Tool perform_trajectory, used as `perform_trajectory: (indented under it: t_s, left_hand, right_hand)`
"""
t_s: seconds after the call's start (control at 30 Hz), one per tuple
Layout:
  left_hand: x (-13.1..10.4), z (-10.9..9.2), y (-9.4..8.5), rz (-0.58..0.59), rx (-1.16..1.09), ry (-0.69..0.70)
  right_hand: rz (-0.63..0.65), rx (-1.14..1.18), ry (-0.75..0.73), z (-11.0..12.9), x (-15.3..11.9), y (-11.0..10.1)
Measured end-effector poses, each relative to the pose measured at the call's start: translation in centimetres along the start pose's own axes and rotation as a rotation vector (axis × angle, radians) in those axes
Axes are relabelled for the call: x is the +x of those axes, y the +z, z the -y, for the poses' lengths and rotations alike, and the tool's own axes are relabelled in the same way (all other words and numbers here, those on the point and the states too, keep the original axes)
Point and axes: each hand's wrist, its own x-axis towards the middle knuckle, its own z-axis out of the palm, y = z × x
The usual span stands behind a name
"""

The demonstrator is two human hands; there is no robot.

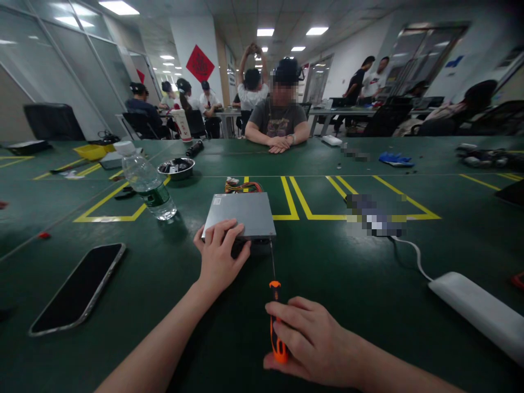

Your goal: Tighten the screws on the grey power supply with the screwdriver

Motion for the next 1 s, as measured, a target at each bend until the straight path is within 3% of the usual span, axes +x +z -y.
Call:
perform_trajectory:
  t_s: [0.2, 0.47, 0.73, 1.0]
  left_hand:
    - [0.0, 0.0, -0.1, -0.010, 0.002, 0.006]
    - [0.0, 0.0, -0.1, -0.006, -0.008, 0.006]
    - [0.1, -0.1, -0.1, -0.011, -0.011, 0.000]
    - [0.0, 0.0, -0.1, 0.002, -0.006, -0.007]
  right_hand:
    - [0.119, -0.002, 0.013, 0.1, 0.1, -0.3]
    - [-0.096, 0.010, -0.100, -0.1, -0.1, -0.2]
    - [-0.051, 0.058, -0.095, -0.2, 1.1, 0.1]
    - [-0.052, 0.055, -0.077, -0.2, 0.5, 0.6]
